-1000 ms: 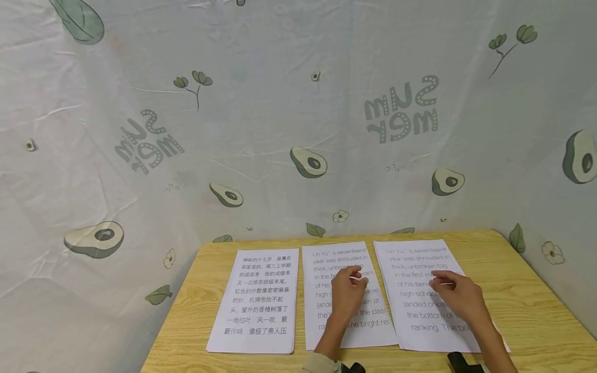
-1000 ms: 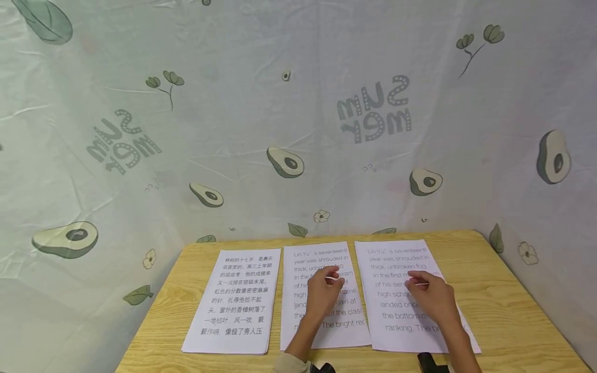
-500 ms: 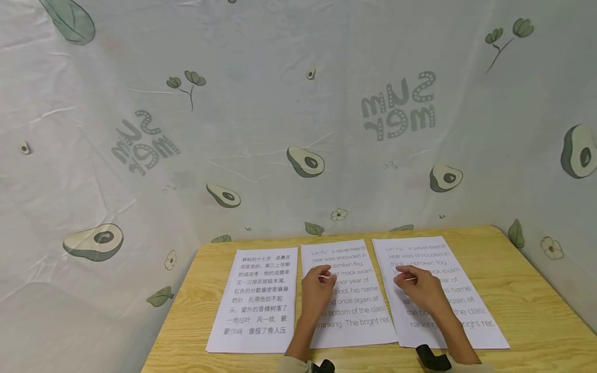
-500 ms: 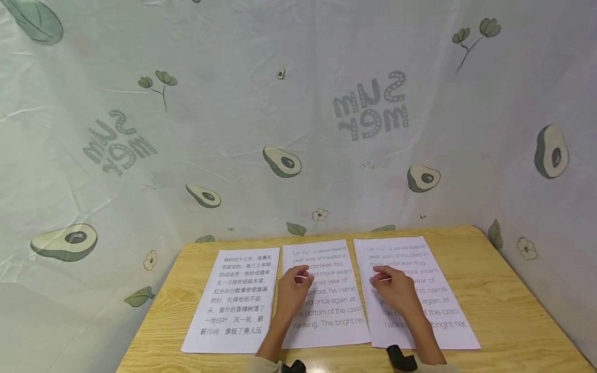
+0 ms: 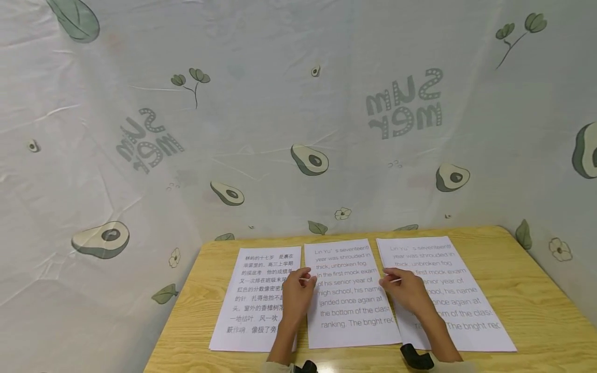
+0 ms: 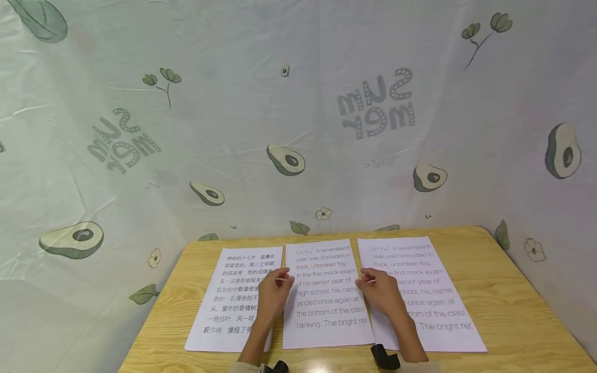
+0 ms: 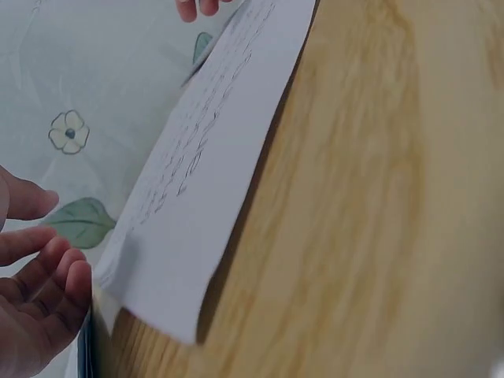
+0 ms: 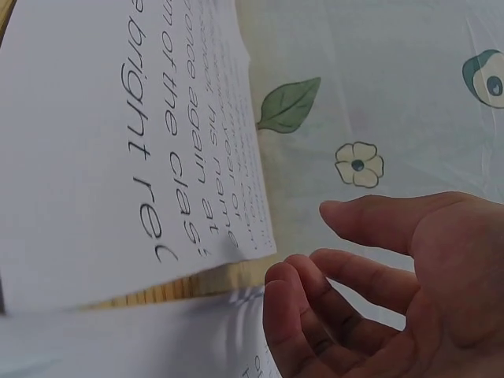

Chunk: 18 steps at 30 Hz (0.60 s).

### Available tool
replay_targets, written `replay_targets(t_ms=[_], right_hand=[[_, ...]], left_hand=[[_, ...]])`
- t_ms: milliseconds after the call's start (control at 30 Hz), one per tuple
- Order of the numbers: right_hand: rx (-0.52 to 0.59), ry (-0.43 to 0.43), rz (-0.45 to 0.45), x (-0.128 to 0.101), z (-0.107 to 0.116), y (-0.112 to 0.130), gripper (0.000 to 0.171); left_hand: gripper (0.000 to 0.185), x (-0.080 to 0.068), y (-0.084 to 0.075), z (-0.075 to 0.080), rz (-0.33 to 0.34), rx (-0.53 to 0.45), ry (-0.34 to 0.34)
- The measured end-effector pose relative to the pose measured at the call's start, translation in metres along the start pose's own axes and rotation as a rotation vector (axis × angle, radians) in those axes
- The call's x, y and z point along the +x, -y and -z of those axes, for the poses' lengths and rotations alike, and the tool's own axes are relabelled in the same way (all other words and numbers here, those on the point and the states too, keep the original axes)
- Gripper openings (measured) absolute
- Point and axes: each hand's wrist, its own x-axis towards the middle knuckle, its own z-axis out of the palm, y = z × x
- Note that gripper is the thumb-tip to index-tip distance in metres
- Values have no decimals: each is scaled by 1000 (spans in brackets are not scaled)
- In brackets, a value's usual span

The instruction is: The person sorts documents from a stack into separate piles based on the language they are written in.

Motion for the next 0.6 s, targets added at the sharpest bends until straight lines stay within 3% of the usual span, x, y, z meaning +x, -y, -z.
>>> replay_targets(t_ms=[267, 600], right_hand=[[-29, -1, 6, 3, -8, -3, 43], [-86, -9, 20, 6, -17, -16, 43]], left_hand=[[35, 3, 8, 8, 54, 15, -2], [37, 5, 21, 5, 41, 77, 33]])
